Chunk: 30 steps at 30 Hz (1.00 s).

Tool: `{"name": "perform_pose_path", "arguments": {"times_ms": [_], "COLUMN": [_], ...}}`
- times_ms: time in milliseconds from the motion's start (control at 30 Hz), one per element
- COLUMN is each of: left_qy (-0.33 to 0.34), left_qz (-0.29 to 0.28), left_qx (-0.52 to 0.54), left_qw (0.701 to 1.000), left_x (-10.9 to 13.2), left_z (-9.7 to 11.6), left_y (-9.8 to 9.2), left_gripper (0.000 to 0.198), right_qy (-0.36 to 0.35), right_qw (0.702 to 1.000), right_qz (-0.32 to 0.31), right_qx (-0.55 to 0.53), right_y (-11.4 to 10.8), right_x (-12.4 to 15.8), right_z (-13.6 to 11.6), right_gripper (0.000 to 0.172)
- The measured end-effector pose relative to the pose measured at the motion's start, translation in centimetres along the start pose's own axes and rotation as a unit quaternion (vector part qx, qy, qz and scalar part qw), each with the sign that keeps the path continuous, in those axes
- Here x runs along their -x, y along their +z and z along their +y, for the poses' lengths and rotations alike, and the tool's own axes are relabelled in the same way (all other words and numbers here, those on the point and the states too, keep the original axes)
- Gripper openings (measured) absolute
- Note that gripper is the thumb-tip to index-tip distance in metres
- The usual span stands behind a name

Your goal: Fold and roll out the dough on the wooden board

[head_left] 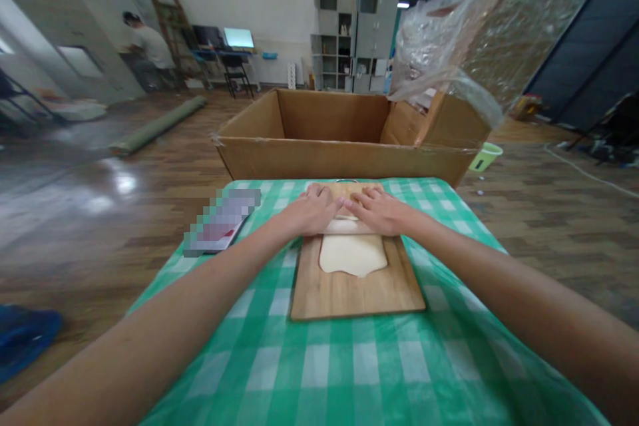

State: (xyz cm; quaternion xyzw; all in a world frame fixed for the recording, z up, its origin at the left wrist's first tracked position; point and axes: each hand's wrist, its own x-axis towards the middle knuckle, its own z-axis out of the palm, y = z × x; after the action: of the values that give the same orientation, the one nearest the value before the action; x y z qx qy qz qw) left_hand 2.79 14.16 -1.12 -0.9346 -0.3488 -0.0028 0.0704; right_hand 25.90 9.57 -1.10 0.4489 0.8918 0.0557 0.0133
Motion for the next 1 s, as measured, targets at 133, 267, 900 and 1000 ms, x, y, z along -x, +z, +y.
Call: {"name": "perform_pose_path", "arguments": {"times_ms": [133,267,900,1000], "left_qy": [0.017,0.008,-0.137,-0.122], "left_qz": [0.007,0.031,0.108,0.125], "left_qx": [-0.01,-0.028,0.033,0.031], "left_qw": [1.0,0.999,0.984,0.984], "left_x": [-1.6,-1.4,7.4,5.9], "left_z": [-0.9,-0.5,7.6,6.7], "left_y": [0.3,0.0,-1.9,-2.2], "left_gripper": [0.04,0.041,0.063,0.059], "right_qy": [0.023,0.07,0.17,0.196], "right_qw": [1.0,0.997,0.974,0.969], "right_qz": [0.005,0.026,0.112,0.12], "right_qx": [-0.002,-0.013,-0.099,-0.093], "right_y": [-0.1,-1.0,-2.0,-1.9], "right_x": [-1.1,-0.6,7.2,5.8], "right_z": [0.8,-0.2,-7.9,-6.9], "right_gripper": [0.043,0.04,0.076,0.073]}}
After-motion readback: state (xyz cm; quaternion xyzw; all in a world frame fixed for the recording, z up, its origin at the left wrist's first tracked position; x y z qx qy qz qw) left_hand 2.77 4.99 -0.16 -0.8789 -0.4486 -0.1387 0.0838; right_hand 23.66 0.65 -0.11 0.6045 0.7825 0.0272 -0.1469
